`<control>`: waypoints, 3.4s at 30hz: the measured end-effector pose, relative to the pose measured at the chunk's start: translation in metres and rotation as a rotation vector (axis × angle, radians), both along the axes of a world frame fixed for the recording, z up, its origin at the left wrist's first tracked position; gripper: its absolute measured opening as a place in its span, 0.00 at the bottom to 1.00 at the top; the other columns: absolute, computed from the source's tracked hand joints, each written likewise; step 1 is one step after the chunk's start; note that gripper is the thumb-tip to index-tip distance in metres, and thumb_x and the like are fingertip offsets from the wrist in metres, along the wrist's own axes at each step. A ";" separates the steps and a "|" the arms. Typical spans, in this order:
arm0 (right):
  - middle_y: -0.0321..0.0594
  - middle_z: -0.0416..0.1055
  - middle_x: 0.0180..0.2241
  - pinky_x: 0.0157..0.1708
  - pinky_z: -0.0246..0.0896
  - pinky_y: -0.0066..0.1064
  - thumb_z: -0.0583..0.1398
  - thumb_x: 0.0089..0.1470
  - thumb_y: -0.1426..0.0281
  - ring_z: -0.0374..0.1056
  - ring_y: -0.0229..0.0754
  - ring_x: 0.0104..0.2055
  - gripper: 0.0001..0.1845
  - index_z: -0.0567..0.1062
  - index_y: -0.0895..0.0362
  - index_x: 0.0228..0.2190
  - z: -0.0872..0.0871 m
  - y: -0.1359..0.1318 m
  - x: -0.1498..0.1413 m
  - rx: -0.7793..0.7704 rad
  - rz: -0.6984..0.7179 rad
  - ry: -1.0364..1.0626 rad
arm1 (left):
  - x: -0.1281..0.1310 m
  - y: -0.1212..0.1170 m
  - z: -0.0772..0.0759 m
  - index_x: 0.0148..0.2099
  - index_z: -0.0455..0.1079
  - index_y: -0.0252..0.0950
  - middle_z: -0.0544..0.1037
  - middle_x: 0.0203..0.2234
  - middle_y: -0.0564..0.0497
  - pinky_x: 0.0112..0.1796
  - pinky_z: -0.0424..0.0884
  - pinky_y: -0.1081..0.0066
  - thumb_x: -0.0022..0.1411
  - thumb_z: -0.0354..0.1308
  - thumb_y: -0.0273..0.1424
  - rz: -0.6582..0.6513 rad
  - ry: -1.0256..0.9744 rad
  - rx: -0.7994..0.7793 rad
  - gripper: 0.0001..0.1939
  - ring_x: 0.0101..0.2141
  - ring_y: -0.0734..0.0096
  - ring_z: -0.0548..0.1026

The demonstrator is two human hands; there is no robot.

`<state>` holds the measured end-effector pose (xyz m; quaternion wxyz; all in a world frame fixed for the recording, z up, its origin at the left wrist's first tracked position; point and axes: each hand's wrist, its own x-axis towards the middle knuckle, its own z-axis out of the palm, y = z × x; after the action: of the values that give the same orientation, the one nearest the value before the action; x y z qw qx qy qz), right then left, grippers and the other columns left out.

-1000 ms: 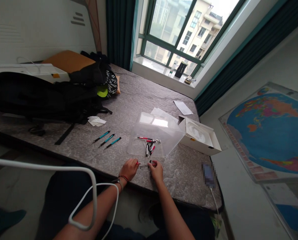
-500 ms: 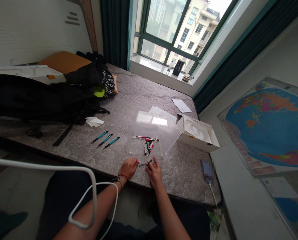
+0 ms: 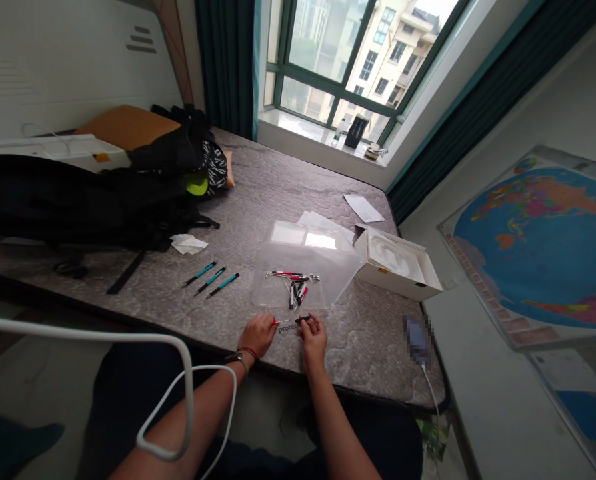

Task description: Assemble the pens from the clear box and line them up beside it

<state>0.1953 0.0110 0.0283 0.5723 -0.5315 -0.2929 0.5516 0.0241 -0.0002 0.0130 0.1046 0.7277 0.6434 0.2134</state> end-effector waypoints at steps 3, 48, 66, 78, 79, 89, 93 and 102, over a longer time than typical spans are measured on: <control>0.46 0.77 0.39 0.38 0.68 0.33 0.67 0.47 0.62 0.73 0.45 0.41 0.23 0.72 0.58 0.43 0.006 0.004 -0.002 0.094 0.033 -0.131 | 0.000 0.000 0.000 0.36 0.66 0.38 0.74 0.31 0.48 0.38 0.60 0.67 0.72 0.42 0.38 -0.001 0.003 -0.007 0.15 0.36 0.64 0.70; 0.52 0.73 0.43 0.43 0.56 0.30 0.50 0.62 0.77 0.68 0.44 0.43 0.14 0.76 0.61 0.40 0.028 0.208 0.029 0.017 0.778 -1.616 | -0.002 0.002 0.000 0.35 0.66 0.39 0.74 0.32 0.47 0.38 0.61 0.65 0.72 0.42 0.37 -0.007 -0.051 -0.029 0.16 0.36 0.64 0.69; 0.39 0.75 0.24 0.23 0.62 0.31 0.66 0.41 0.63 0.68 0.43 0.23 0.14 0.80 0.56 0.32 0.007 0.073 0.056 0.050 0.128 -0.624 | 0.000 0.002 -0.009 0.35 0.67 0.40 0.74 0.31 0.48 0.38 0.64 0.65 0.71 0.42 0.37 0.019 -0.073 0.035 0.16 0.35 0.64 0.72; 0.43 0.78 0.33 0.30 0.68 0.30 0.71 0.38 0.57 0.73 0.43 0.34 0.21 0.79 0.58 0.33 0.043 -0.001 0.032 -0.051 0.095 -0.190 | 0.001 0.000 0.003 0.36 0.67 0.39 0.75 0.31 0.48 0.38 0.62 0.68 0.71 0.43 0.38 0.035 -0.033 -0.018 0.16 0.36 0.65 0.71; 0.43 0.78 0.34 0.30 0.68 0.30 0.70 0.39 0.57 0.73 0.43 0.34 0.21 0.80 0.59 0.33 0.044 -0.001 0.029 -0.041 0.109 -0.196 | 0.001 -0.001 0.003 0.36 0.67 0.39 0.75 0.31 0.48 0.38 0.62 0.68 0.71 0.42 0.39 0.039 -0.028 -0.023 0.16 0.36 0.65 0.71; 0.45 0.79 0.38 0.33 0.69 0.31 0.69 0.42 0.60 0.73 0.44 0.38 0.18 0.79 0.58 0.34 0.017 -0.001 0.000 -0.019 0.191 -0.117 | 0.002 -0.001 0.002 0.36 0.66 0.39 0.74 0.30 0.48 0.38 0.61 0.67 0.71 0.41 0.38 0.020 -0.021 0.013 0.17 0.35 0.64 0.71; 0.44 0.79 0.39 0.32 0.69 0.30 0.69 0.42 0.61 0.73 0.42 0.37 0.18 0.79 0.58 0.36 0.014 -0.001 -0.009 -0.037 0.158 -0.096 | 0.001 0.000 0.002 0.36 0.66 0.38 0.74 0.31 0.48 0.38 0.61 0.67 0.71 0.41 0.39 0.013 -0.019 0.021 0.17 0.35 0.64 0.71; 0.45 0.78 0.42 0.33 0.69 0.29 0.68 0.43 0.61 0.73 0.42 0.37 0.19 0.78 0.58 0.37 0.019 -0.001 -0.016 -0.055 0.155 -0.079 | 0.000 -0.001 0.001 0.36 0.67 0.38 0.75 0.32 0.47 0.38 0.61 0.66 0.71 0.41 0.39 0.025 -0.036 0.005 0.17 0.36 0.63 0.70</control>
<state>0.1798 0.0102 0.0476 0.5010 -0.5441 -0.3401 0.5808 0.0236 -0.0011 0.0141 0.1115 0.7158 0.6500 0.2295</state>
